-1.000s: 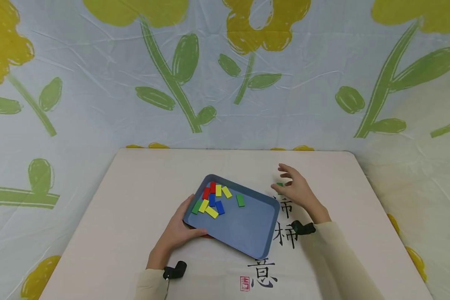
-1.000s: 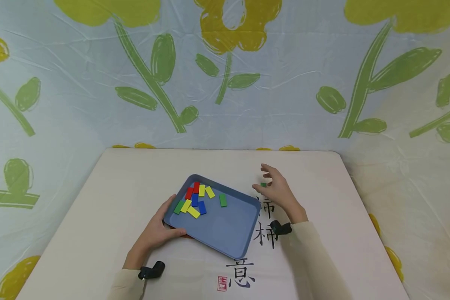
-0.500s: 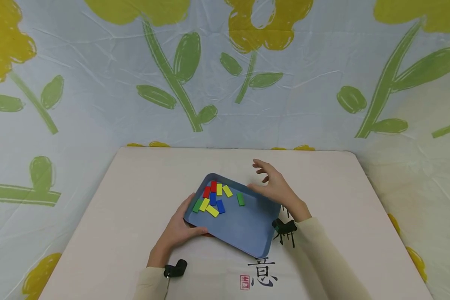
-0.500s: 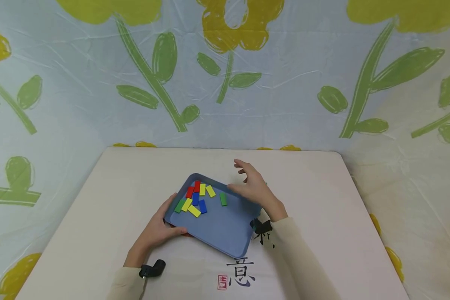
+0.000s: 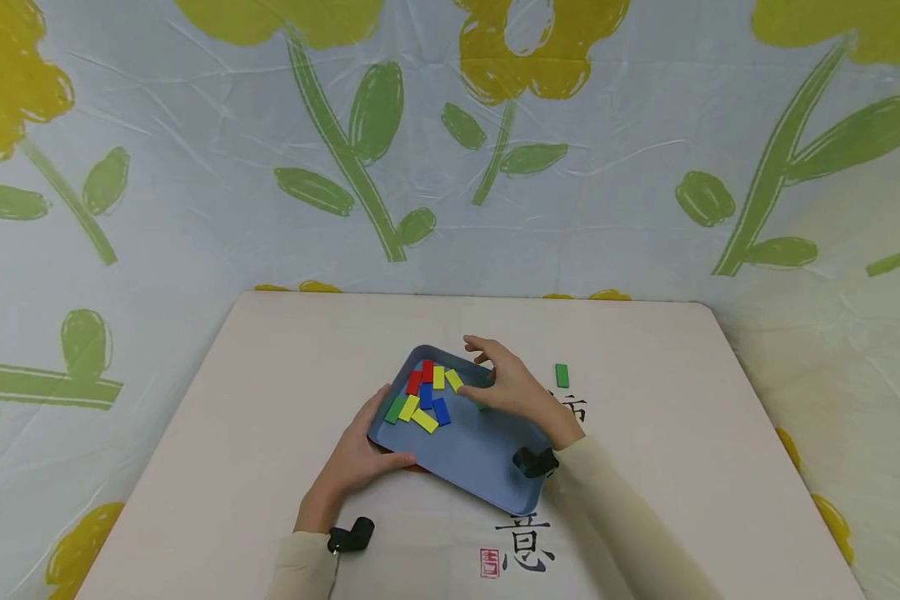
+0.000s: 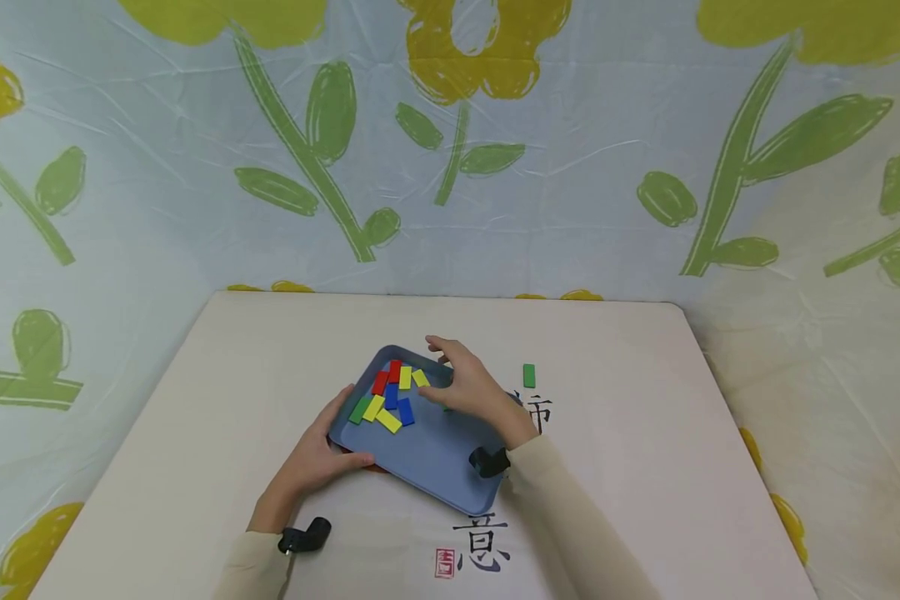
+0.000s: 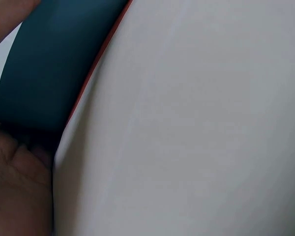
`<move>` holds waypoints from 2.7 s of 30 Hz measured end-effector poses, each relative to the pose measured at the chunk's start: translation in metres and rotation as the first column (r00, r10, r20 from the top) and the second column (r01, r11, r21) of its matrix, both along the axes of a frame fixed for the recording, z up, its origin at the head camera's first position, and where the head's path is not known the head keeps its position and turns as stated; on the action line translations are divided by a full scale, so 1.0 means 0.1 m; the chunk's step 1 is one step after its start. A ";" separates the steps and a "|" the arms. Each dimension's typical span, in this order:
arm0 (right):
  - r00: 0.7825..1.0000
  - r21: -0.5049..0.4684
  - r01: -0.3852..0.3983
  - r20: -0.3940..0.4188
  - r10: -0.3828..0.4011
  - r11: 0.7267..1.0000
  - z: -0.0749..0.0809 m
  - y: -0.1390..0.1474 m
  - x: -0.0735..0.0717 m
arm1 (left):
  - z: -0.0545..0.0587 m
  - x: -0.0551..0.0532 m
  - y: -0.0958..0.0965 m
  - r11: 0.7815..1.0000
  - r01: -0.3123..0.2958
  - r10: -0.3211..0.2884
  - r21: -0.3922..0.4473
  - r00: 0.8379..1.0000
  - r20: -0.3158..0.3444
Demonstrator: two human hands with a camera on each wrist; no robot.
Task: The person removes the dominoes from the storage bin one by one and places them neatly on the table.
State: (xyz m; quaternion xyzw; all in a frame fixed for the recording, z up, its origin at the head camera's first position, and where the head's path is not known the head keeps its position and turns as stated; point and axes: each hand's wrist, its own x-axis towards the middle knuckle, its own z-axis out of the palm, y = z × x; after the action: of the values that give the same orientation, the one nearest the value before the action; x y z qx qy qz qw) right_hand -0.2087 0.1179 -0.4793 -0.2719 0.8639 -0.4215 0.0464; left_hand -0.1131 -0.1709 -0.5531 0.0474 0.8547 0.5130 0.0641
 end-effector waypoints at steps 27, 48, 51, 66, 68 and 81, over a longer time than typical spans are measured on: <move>0.991 0.116 -0.077 0.114 0.063 0.990 -0.27 -0.21 0.05 | 0.01 0.00 -0.01 1.000 0.009 -0.009 0.002 1.000 -0.008; 0.994 0.213 -0.081 0.092 0.062 0.974 -0.36 -0.26 0.09 | 0.02 0.01 -0.01 1.000 0.004 -0.004 0.010 1.000 0.000; 0.994 0.218 -0.086 0.086 0.069 0.972 -0.36 -0.27 0.10 | 0.02 0.02 -0.01 1.000 0.001 -0.001 0.008 1.000 0.006; 0.991 0.291 -0.125 0.087 0.104 0.948 -0.36 -0.32 0.15 | 0.02 0.02 -0.01 1.000 0.007 -0.007 0.018 1.000 0.010; 0.990 0.296 -0.133 0.078 0.115 0.946 -0.37 -0.32 0.14 | 0.01 0.01 -0.01 1.000 0.012 -0.012 0.025 1.000 0.009; 0.988 0.325 -0.155 0.063 0.142 0.933 -0.36 -0.36 0.14 | 0.01 0.02 -0.01 1.000 0.001 -0.001 0.017 1.000 0.005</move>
State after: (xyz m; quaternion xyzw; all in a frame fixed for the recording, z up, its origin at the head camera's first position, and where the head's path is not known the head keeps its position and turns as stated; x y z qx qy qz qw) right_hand -0.1947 0.0821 -0.5151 -0.3166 0.8980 -0.2718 0.1392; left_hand -0.1112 -0.1716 -0.5521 0.0470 0.8501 0.5204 0.0659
